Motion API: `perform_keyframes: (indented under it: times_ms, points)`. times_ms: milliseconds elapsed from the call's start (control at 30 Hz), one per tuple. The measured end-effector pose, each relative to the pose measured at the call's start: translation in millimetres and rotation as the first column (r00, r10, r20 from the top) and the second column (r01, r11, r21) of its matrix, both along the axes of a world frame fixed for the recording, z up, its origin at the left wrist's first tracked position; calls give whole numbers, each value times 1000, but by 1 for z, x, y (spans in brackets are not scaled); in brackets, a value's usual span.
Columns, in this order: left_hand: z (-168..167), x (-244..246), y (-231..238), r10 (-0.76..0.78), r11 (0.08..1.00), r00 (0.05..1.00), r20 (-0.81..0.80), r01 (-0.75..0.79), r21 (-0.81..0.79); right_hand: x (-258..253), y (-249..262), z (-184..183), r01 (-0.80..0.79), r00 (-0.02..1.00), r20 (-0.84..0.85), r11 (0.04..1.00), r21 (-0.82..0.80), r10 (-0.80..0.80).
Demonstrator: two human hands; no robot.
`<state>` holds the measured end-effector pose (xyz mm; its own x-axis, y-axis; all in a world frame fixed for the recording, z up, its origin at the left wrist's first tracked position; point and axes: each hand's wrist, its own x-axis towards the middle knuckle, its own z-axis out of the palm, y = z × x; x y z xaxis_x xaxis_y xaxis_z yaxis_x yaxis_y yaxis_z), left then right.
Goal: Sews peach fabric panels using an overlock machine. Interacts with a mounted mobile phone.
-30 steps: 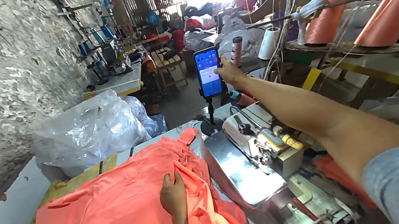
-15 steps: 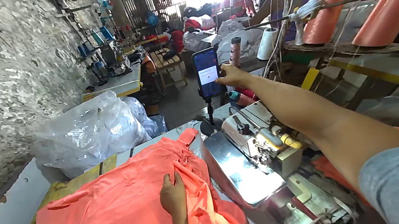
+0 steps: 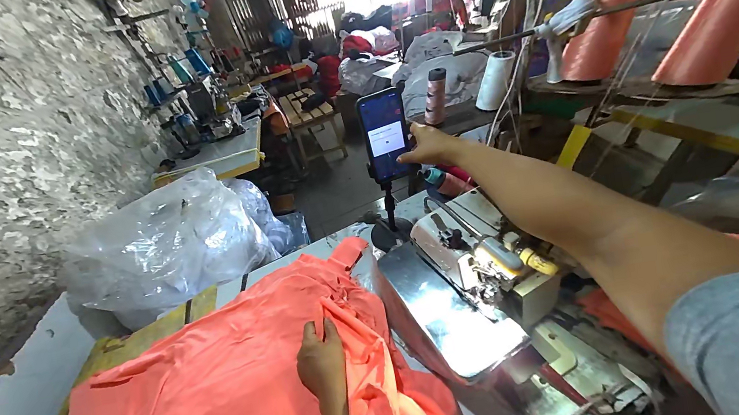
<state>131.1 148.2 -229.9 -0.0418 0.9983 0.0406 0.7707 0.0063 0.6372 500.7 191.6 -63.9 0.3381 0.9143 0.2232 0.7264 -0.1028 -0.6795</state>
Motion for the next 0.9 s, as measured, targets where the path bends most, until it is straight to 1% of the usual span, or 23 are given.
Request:
perform_keyframes:
  times_ms: [167,267,400,533,633,733,900]
  points:
    - [-1,0,0,7,1000,1000,-5,-7,7,-5,-6,2,41,996,90,988,-148,-28]
    - [-1,0,0,6,1000,1000,-2,-6,11,-4,-6,2,43,990,143,984,-174,-18]
    - [-1,0,0,12,1000,1000,-7,-12,3,-3,-4,-2,14,989,146,990,-141,7]
    - [0,0,0,11,1000,1000,-7,-11,2,-3,-7,5,17,998,58,997,-78,-13]
    - [1,0,-1,6,1000,1000,-11,-6,0,-1,-10,10,30,1000,11,998,-63,-29]
    - [1,1,-1,9,1000,1000,-9,-9,7,1,-9,9,28,1000,15,999,-42,-27]
    - [0,0,0,-6,1000,1000,-10,6,4,0,-7,10,43,995,88,999,-28,-40]
